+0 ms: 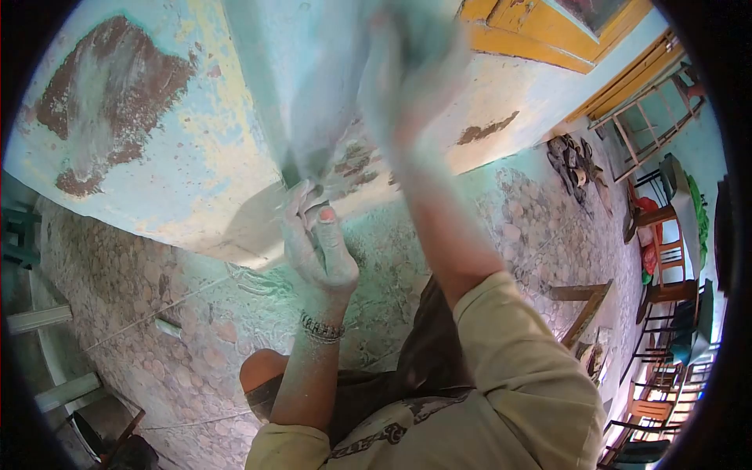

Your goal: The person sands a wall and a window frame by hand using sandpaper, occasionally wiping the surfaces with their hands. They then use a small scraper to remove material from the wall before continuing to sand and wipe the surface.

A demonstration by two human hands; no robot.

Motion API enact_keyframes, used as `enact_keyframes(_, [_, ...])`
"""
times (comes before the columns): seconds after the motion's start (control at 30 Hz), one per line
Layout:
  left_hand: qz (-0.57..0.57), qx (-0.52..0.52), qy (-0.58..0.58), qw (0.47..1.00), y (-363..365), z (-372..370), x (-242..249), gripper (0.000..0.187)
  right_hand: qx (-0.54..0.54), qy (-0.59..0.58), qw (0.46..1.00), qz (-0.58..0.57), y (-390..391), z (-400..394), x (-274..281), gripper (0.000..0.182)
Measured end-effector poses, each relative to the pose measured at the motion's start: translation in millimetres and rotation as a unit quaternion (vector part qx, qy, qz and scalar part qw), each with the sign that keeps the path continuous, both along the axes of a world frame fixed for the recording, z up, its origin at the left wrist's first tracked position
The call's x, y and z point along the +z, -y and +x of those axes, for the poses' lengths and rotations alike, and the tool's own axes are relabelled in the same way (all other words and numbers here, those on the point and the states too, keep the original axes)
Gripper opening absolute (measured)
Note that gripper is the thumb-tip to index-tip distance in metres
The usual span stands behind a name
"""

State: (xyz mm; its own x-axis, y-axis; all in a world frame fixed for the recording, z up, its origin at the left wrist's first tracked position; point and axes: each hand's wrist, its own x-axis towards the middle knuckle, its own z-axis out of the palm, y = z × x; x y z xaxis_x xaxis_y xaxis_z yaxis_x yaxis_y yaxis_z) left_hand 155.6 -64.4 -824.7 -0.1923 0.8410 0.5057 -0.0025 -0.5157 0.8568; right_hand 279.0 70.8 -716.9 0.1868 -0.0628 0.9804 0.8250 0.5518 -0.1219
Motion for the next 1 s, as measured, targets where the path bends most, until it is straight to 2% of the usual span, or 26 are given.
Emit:
enact_keyframes(0.03, [0.007, 0.013, -0.040, 0.999, -1.6, 0.7, 0.3, 0.044, -0.024, 0.048, 0.995, 0.084, -5.7, 4.9, 41.1, 0.019])
enact_keyframes(0.1, [0.022, 0.035, -0.116, 0.992, -4.0, 3.6, -0.1, 0.046, 0.037, -0.052, 0.996, 0.066, 0.1, -3.6, 75.8, 0.024])
enact_keyframes(0.17, [0.039, 0.036, -0.113, 0.992, -7.2, 5.8, -4.6, 0.045, 0.070, -0.099, 0.992, 0.020, 0.8, -6.8, 59.2, 0.022])
enact_keyframes(0.27, [0.027, 0.025, -0.051, 0.998, -5.7, 5.8, -5.6, 0.043, 0.090, -0.033, 0.994, -0.044, 21.7, -13.1, -61.4, 0.018])
enact_keyframes(0.33, [0.015, 0.020, -0.016, 1.000, -4.9, 6.5, -3.3, 0.041, 0.050, -0.028, 0.986, -0.158, 44.7, -20.2, -102.8, 0.014])
enact_keyframes(0.43, [0.006, 0.026, -0.026, 0.999, -2.4, 4.6, -2.8, 0.040, 0.027, -0.031, 0.994, -0.099, 27.2, -15.4, -45.8, 0.013])
enact_keyframes(0.5, [0.008, 0.028, -0.053, 0.998, -3.0, 5.4, -3.8, 0.040, 0.057, -0.008, 0.998, -0.029, 18.4, -12.9, 26.9, 0.013])
enact_keyframes(0.57, [0.005, 0.029, -0.061, 0.998, -4.4, 5.6, -4.9, 0.040, 0.059, -0.012, 0.996, -0.066, 19.2, -9.0, 36.0, 0.014])
enact_keyframes(0.63, [0.001, 0.026, -0.056, 0.998, -6.2, 6.1, -4.6, 0.040, 0.047, -0.027, 0.996, -0.074, 17.4, -11.1, 14.5, 0.016])
enact_keyframes(0.67, [-0.002, 0.024, -0.048, 0.999, -6.5, 6.3, -4.9, 0.040, 0.033, -0.039, 0.997, -0.064, 18.2, -12.6, -24.2, 0.019])
enact_keyframes(0.73, [-0.007, 0.021, -0.043, 0.999, -5.8, 5.1, -2.6, 0.041, -0.039, 0.053, 0.985, -0.162, 44.6, -11.3, -74.8, 0.016])
enact_keyframes(0.83, [0.008, 0.015, -0.074, 0.997, -5.4, 6.0, 2.0, 0.044, 0.061, -0.015, 0.996, -0.069, 28.1, -12.3, -50.8, 0.018])
enact_keyframes(0.87, [0.027, 0.014, -0.103, 0.994, -6.5, 5.9, 2.3, 0.046, 0.039, -0.022, 0.997, -0.063, 22.4, -13.7, -27.1, 0.017])
enact_keyframes(0.9, [0.047, 0.013, -0.130, 0.990, -8.2, 6.2, 3.0, 0.047, 0.085, -0.035, 0.995, -0.040, 14.1, -16.6, 8.1, 0.016])
enact_keyframes(1.0, [0.014, -0.003, -0.196, 0.981, -9.2, 6.9, 7.7, 0.050, 0.121, -0.046, 0.991, -0.027, 11.7, -17.3, 35.0, 0.015])
